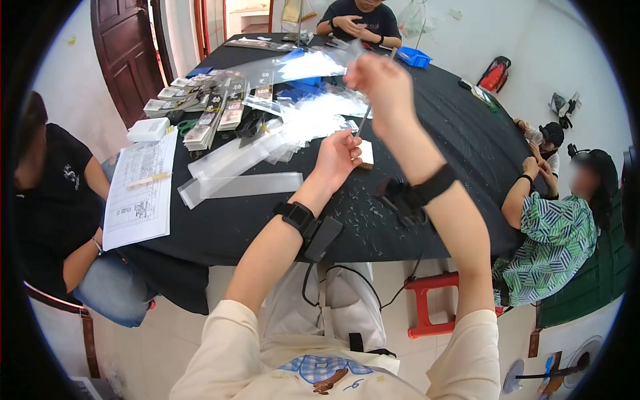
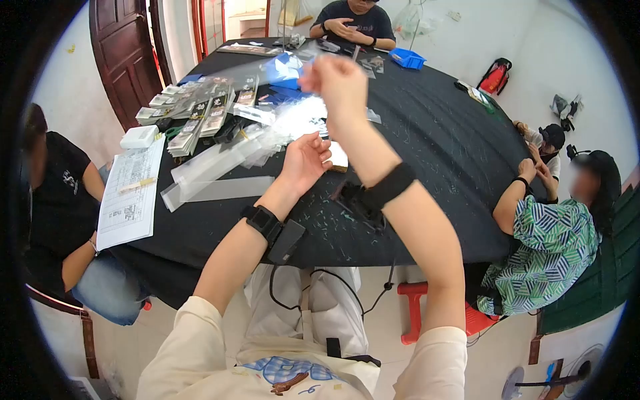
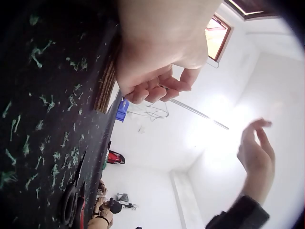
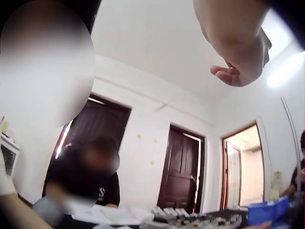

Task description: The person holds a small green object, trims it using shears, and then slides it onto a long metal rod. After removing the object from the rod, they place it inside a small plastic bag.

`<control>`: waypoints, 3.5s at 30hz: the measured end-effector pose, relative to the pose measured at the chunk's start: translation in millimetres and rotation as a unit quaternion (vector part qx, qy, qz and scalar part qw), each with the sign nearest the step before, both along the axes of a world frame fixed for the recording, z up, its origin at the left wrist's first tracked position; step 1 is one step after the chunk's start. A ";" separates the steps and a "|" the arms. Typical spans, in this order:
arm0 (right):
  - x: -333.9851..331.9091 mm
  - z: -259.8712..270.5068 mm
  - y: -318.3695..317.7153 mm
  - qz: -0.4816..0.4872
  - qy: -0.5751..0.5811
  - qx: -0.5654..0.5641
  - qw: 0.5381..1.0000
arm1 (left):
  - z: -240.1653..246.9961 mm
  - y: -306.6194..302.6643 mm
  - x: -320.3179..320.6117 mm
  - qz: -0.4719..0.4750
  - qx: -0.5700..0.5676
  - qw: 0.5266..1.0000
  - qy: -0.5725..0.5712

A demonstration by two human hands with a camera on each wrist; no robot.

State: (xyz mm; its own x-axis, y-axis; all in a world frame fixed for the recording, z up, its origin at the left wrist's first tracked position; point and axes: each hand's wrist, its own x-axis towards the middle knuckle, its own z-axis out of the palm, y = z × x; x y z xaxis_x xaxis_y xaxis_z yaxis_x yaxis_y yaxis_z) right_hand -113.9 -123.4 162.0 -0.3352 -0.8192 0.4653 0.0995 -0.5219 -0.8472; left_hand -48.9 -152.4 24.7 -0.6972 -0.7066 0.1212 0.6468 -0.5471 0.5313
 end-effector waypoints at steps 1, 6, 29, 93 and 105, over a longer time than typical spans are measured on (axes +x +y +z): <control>4.3 -15.0 -8.4 -0.039 0.001 0.050 0.998 | -2.1 -1.7 -0.6 0.003 -0.006 1.000 0.000; -4.9 -64.9 -45.6 -0.127 0.091 0.151 0.976 | -2.2 -3.3 -3.2 0.001 -0.014 1.000 0.001; -33.6 -28.3 303.6 0.315 0.476 0.340 0.748 | -4.6 -6.8 -2.2 0.001 0.003 1.000 0.028; -65.8 70.2 353.7 0.543 0.539 0.009 0.644 | -2.3 0.5 3.4 -0.030 -0.015 0.998 0.050; -61.5 54.6 340.0 0.544 0.552 -0.069 0.628 | -0.6 4.0 1.8 -0.015 -0.016 1.000 0.023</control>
